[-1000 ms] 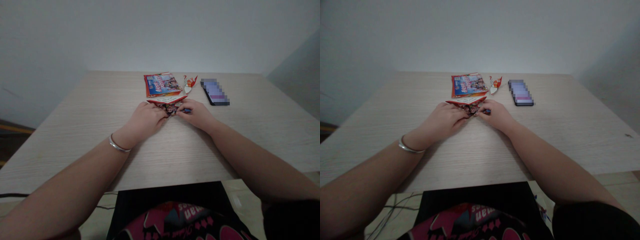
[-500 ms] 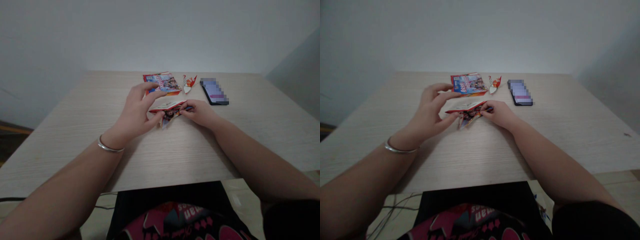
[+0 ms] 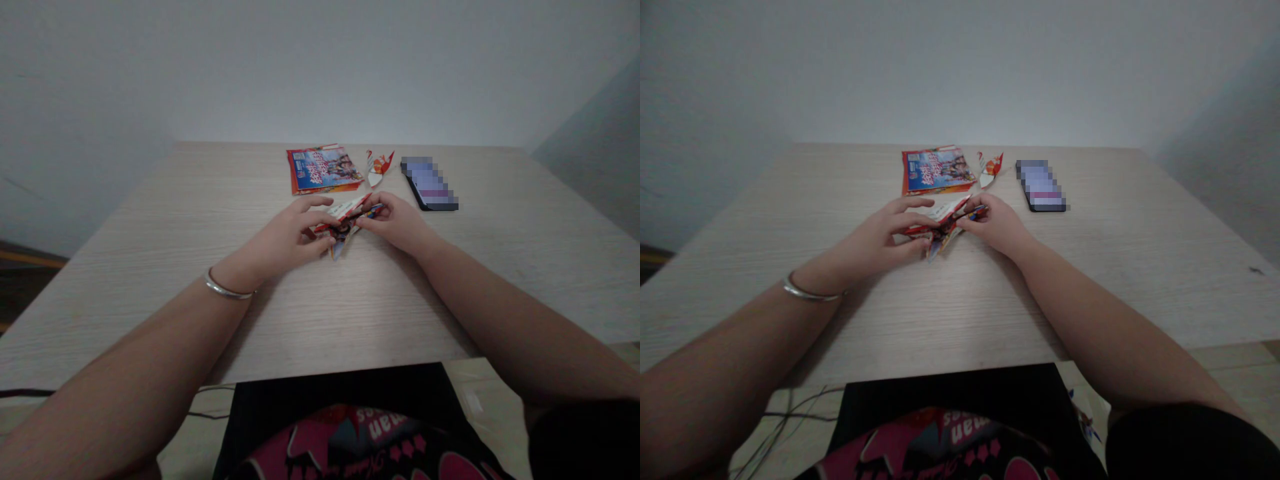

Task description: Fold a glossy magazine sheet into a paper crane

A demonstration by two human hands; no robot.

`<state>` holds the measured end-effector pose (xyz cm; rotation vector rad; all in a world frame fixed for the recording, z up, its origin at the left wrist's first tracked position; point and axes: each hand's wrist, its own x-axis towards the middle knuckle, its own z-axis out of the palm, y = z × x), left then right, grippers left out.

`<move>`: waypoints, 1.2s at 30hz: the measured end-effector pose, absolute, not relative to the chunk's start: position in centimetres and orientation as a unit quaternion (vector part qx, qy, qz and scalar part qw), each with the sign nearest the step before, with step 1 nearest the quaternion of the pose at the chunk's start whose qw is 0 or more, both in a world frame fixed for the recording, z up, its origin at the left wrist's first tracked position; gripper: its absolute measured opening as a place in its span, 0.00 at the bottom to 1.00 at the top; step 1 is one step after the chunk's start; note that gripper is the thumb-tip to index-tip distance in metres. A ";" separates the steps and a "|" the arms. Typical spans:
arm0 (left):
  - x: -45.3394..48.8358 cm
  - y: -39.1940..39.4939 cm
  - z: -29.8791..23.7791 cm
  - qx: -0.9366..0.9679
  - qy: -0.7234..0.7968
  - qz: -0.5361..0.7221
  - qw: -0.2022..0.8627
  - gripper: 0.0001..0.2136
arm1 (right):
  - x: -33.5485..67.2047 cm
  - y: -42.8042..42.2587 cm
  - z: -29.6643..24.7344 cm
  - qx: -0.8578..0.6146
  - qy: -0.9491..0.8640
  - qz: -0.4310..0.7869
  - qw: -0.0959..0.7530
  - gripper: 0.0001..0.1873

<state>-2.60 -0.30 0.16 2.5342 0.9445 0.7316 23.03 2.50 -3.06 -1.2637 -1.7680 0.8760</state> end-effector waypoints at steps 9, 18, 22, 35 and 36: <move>-2.2 -0.3 -0.2 0.895 0.325 0.248 0.179 0.10 | 22.1 2.4 -3.2 -0.523 -0.654 0.365 0.407 0.29; -2.0 -0.1 -0.6 0.895 0.329 0.239 0.186 0.07 | 20.6 1.3 -2.3 -0.533 -0.678 0.334 0.381 0.23; -2.0 -0.1 -0.5 0.890 0.338 0.234 0.197 0.07 | 20.5 1.3 -2.2 -0.551 -0.692 0.294 0.362 0.11; -2.0 -0.1 -0.6 0.888 0.349 0.252 0.161 0.13 | 20.7 1.5 -1.8 -0.596 -0.658 0.304 0.345 0.06; -2.0 -0.2 -0.6 0.886 0.356 0.259 0.145 0.14 | 20.7 1.5 -1.7 -0.599 -0.658 0.300 0.344 0.06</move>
